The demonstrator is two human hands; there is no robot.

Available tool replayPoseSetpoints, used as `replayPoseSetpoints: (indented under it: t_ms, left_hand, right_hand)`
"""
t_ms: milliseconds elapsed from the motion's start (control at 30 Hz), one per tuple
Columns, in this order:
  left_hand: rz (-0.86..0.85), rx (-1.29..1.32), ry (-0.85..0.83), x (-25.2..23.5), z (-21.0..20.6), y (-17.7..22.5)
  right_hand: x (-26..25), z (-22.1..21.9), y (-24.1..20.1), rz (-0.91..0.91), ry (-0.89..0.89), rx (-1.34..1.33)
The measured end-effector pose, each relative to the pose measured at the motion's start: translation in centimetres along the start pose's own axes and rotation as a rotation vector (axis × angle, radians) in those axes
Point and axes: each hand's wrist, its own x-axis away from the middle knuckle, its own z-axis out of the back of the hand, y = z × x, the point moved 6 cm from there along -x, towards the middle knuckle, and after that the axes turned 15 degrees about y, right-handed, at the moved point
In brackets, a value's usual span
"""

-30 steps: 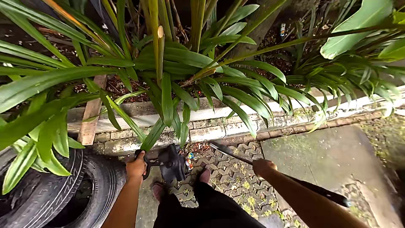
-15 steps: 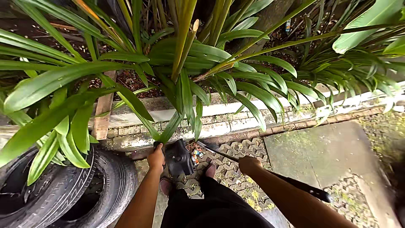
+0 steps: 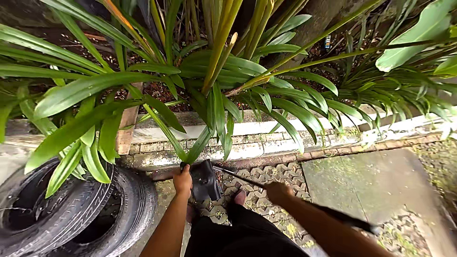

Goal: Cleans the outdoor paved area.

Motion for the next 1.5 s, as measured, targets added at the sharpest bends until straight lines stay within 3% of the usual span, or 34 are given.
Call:
replayPoseSetpoints:
  t_ms: [133,267,367,500,600,667,767,900,1000,1100,1167,1267,1333,1400,1500]
  left_hand:
    - [0.009,-0.021,0.004,0.1,0.4,-0.6]
    - [0.045,-0.036,0.061,0.4,0.4,-0.4]
    - [0.056,-0.108,0.115,0.8,1.7,-0.9]
    - [-0.017,-0.253,0.17,0.5,3.7,-1.0]
    - [-0.055,-0.319,0.207,0.8,4.6,-1.0]
    - [-0.064,-0.361,0.227,1.2,5.1,-1.3]
    - [-0.074,-0.367,0.236,1.5,5.1,-1.8]
    - [-0.041,-0.284,0.222,2.2,3.4,-1.9]
    - [-0.047,-0.196,0.144,1.5,1.9,-1.5]
    - [-0.035,-0.155,0.113,0.9,1.7,-1.2]
    - [-0.015,-0.127,0.108,0.9,1.8,-1.7]
    - [-0.007,-0.138,0.089,1.3,1.8,-2.1]
    - [-0.023,-0.142,0.099,1.1,1.7,-1.7]
    - [-0.033,-0.161,0.099,0.8,2.2,-1.8]
    - [-0.035,-0.153,0.073,0.9,2.3,-1.3]
  right_hand:
    - [2.2,3.7,6.2,0.08,0.112,0.108]
    - [0.4,0.7,1.3,-0.093,0.154,0.071]
    - [-0.4,-2.2,-0.7,-0.081,0.045,0.013]
    - [0.6,0.1,7.9,0.038,0.063,0.008]
    - [1.6,1.3,12.1,0.003,0.116,0.147]
    - [1.6,0.4,11.4,-0.07,0.123,0.147]
    - [-0.9,-2.8,6.6,-0.207,0.116,0.04]
    - [-0.3,-4.5,-1.4,-0.14,0.029,0.018]
    - [1.7,-0.4,0.9,-0.002,-0.005,0.057]
    - [1.1,2.3,5.7,0.046,0.14,0.148]
    - [0.4,1.0,4.9,-0.018,0.188,0.14]
    - [-0.9,-3.8,-0.9,-0.115,0.13,0.051]
    - [0.4,-2.8,-3.0,-0.065,0.044,0.059]
    - [2.4,0.4,-1.0,0.017,0.02,0.072]
    - [1.8,3.4,3.7,0.056,0.148,0.183]
